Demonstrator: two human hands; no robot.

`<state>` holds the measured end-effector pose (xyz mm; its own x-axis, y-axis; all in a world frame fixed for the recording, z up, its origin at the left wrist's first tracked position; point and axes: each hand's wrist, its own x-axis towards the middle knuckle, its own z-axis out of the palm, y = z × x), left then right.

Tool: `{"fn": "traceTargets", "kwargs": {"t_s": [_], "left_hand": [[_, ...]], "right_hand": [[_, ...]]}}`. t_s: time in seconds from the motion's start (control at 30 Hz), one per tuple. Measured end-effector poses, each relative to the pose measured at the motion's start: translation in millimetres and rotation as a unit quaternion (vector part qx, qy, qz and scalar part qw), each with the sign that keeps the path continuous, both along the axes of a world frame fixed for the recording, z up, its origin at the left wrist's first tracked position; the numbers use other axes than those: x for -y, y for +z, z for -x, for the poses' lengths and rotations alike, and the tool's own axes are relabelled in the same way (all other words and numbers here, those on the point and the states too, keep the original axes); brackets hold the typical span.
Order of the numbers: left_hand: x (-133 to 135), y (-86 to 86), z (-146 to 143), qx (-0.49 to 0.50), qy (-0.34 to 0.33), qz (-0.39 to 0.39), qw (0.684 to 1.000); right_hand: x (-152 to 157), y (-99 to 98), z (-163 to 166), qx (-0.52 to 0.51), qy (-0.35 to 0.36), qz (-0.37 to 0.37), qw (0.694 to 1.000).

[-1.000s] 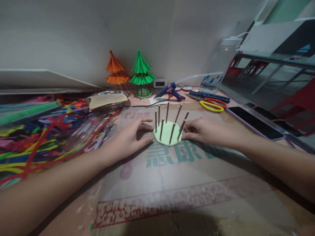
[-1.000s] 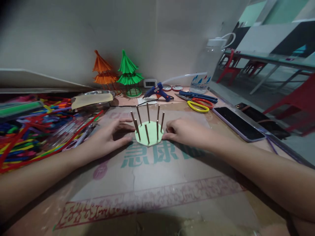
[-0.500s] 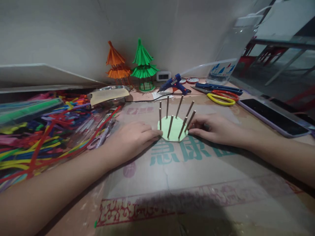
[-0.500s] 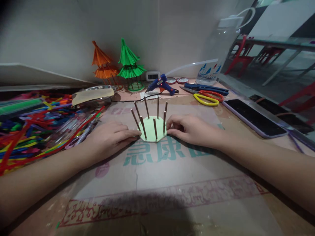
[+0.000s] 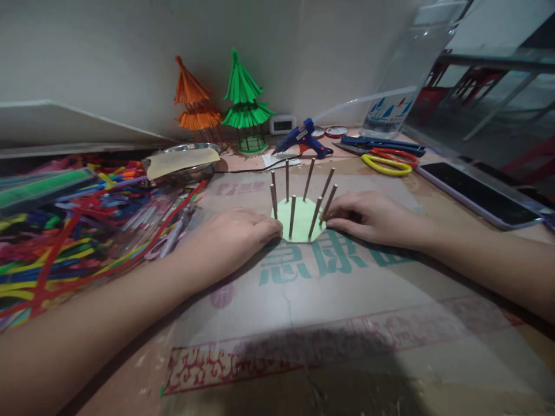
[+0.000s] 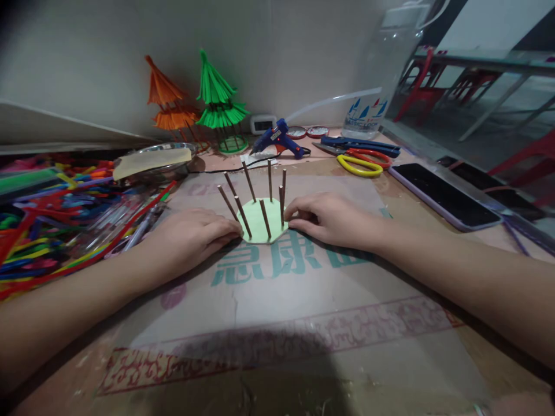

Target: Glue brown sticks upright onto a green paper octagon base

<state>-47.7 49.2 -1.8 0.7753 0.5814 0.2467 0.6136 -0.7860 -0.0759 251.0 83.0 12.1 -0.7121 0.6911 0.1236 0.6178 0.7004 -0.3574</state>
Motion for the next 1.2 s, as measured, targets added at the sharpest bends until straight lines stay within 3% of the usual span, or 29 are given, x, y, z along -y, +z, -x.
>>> {"fn": "traceTargets", "kwargs": {"t_s": [0.4,0.53,0.77,0.97,1.2], "left_hand": [[2.8,4.5,1.9,-0.050,0.028,0.000,0.998],[5.6,5.8,4.4,-0.026,0.046,-0.009,0.999],[5.2,1.1,8.2,0.011,-0.025,-0.057,0.998],[1.8,1.6,6.6,0.012,-0.036,-0.050,0.998],[3.0,4.6,2.1,-0.067,-0.022,-0.103,0.992]], "right_hand": [[1.2,1.3,0.4,-0.004,0.005,0.004,1.000],[1.4,2.2,1.3,-0.009,0.007,0.009,1.000],[1.2,2.7,1.2,-0.001,0.009,0.007,1.000],[0.1,1.2,0.5,-0.004,0.002,0.012,1.000],[0.3,1.3,0.6,-0.008,-0.001,0.025,1.000]]}}
